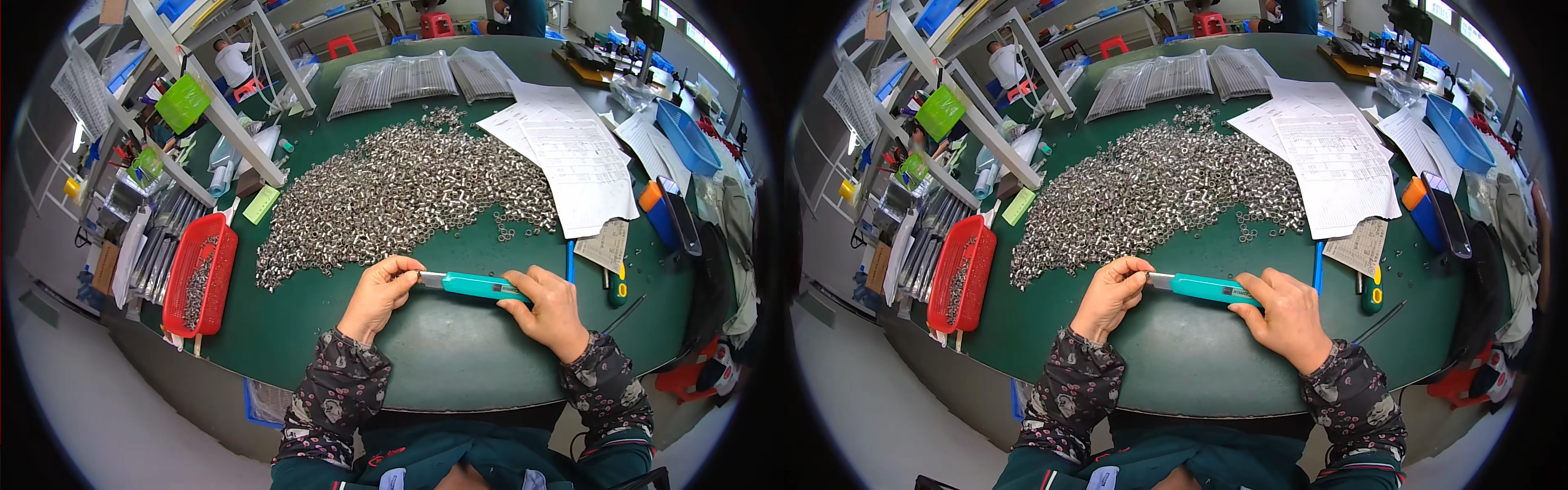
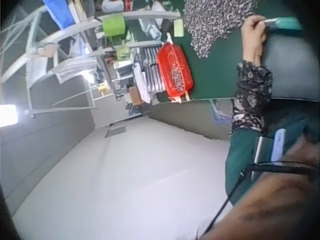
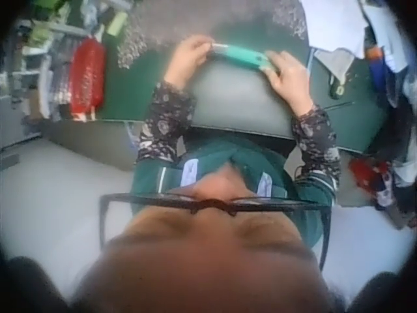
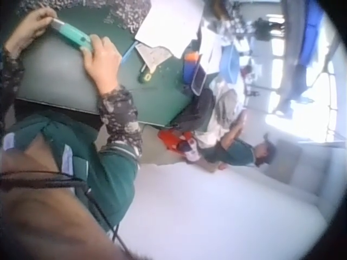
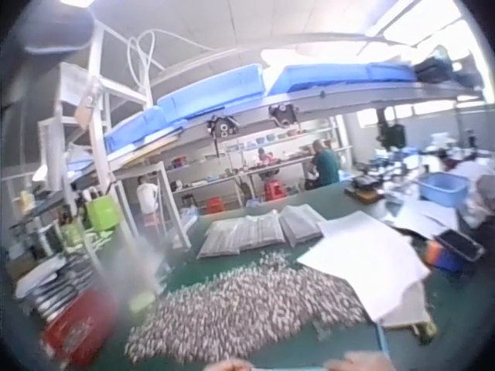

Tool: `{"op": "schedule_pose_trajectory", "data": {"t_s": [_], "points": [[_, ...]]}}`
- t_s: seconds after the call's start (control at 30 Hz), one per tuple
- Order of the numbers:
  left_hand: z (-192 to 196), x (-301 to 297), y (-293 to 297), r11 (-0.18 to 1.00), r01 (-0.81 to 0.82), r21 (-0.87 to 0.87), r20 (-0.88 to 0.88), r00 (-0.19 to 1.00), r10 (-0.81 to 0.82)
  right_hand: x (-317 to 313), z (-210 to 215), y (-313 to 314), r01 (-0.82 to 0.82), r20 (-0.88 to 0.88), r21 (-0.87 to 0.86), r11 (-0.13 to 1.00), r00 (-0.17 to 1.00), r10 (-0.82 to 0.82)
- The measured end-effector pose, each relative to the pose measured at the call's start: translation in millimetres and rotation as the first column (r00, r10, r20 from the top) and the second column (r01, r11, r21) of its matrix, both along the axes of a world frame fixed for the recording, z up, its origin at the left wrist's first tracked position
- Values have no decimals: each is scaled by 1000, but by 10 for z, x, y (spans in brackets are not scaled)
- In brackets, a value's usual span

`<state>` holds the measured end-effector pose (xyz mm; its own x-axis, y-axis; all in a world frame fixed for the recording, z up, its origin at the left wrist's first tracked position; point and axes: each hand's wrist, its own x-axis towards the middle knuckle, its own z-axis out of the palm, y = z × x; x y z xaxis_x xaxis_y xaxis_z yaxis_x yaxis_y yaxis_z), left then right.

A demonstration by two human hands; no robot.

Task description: Sorting and inspecting small metal hardware components at a workbench using a utility knife.

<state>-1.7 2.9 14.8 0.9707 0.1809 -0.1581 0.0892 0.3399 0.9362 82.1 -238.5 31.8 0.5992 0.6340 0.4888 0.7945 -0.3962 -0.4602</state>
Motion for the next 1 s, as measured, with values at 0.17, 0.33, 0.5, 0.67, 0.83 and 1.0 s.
{"op": "schedule_pose_trajectory", "data": {"t_s": [0.17,0.33,0.5,0.67,0.83,1.0], "points": [[-38,1,-1,995,-2,-104,13,1000,4,27,15,24,3,114,21,1000,993,-5],[-69,17,20,989,-40,-142,34,998,46,66,46,12,89,188,136,987,975,-114],[-58,19,24,983,-23,-180,43,999,32,74,52,-4,127,274,-33,991,955,-113],[-68,22,32,969,-6,-248,38,999,16,98,-1,-14,121,271,-151,981,960,-76],[-15,15,-8,965,-42,-259,41,998,54,49,38,0,84,156,5,996,984,-83],[-61,10,16,971,-55,-232,48,997,68,30,-5,11,19,-9,21,1000,1000,-18]]}}
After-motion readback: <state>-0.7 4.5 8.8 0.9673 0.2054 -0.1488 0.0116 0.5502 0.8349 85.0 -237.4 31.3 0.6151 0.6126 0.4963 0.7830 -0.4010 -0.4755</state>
